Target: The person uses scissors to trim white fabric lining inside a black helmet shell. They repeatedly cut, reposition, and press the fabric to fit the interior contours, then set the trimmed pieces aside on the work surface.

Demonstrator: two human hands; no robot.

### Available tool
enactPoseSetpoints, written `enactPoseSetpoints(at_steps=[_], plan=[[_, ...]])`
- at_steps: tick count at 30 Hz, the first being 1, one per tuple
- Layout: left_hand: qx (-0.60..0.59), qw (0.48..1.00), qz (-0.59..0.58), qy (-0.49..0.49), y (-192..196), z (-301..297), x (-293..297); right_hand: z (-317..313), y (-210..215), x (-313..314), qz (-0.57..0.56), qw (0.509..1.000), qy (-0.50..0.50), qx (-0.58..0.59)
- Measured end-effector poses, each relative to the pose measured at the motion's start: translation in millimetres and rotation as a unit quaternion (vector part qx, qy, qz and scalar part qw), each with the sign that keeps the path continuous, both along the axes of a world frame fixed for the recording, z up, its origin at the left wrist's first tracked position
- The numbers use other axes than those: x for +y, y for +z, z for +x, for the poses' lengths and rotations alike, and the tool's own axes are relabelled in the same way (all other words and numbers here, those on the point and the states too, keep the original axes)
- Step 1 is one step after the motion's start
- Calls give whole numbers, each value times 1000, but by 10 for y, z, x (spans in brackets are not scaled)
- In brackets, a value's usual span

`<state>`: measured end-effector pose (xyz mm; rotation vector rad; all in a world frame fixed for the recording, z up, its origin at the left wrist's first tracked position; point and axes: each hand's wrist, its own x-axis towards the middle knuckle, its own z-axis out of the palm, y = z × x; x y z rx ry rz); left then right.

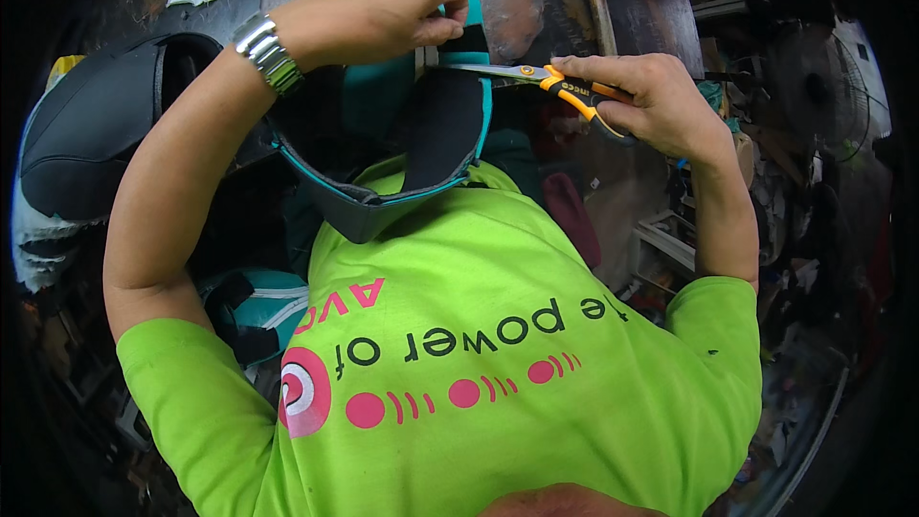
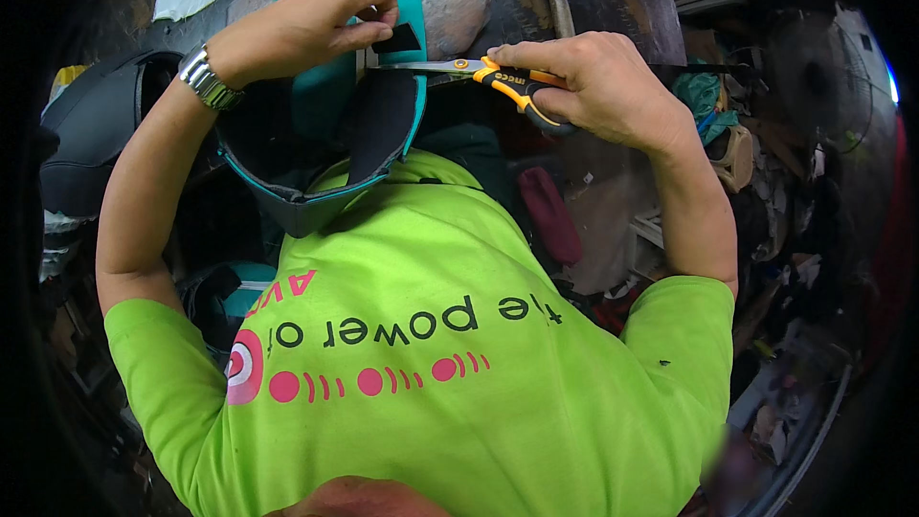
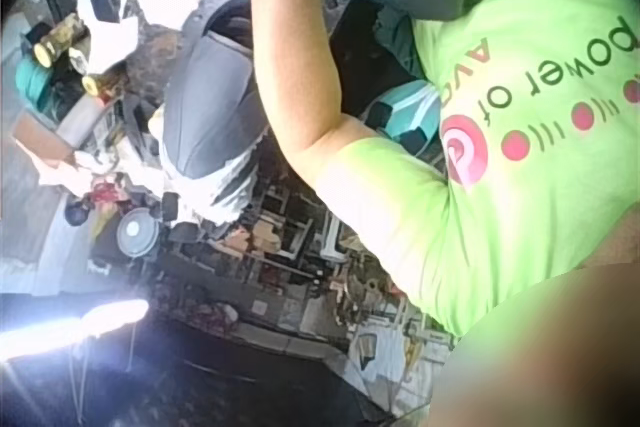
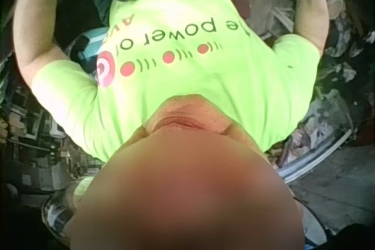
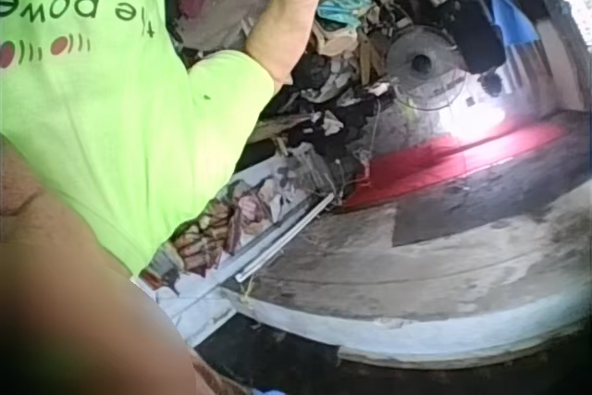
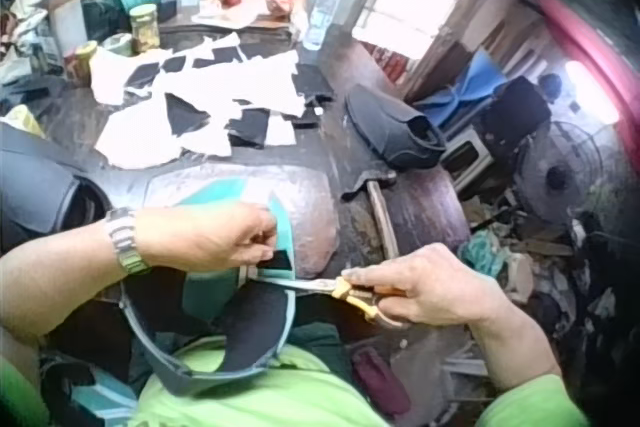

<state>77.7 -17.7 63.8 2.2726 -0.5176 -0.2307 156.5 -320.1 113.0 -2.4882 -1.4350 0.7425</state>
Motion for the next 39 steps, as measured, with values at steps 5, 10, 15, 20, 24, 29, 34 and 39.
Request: enactPoseSetpoints(at_steps=[5, 10, 15, 20, 24, 29, 34, 39], plan=[[-177, 982, -23, -63, 440, -550, -290, -63, -2, -13, -33, 996, -72, 42], [-140, 932, 334, -18, 444, -1189, -794, -289, -164, -76, 20, 953, -197, 228], [-204, 925, 312, -76, 307, -1219, -624, -383, -219, -194, 148, 900, -272, 305], [-247, 928, 279, -7, 487, -1145, -141, -338, -203, -277, 251, 839, -322, 360], [-311, 902, 300, 6, 453, -814, 370, -403, -430, -130, 370, 781, -344, 368], [-310, 888, 319, 115, 374, -836, 532, -394, -654, 229, 406, 760, -367, 351], [-74, 980, 34, 179, -105, -957, -57, -435, -714, 643, 444, 754, -337, 348], [-224, 959, 49, 165, -490, -980, -115, -487, -747, 876, 427, 760, -318, 373]])
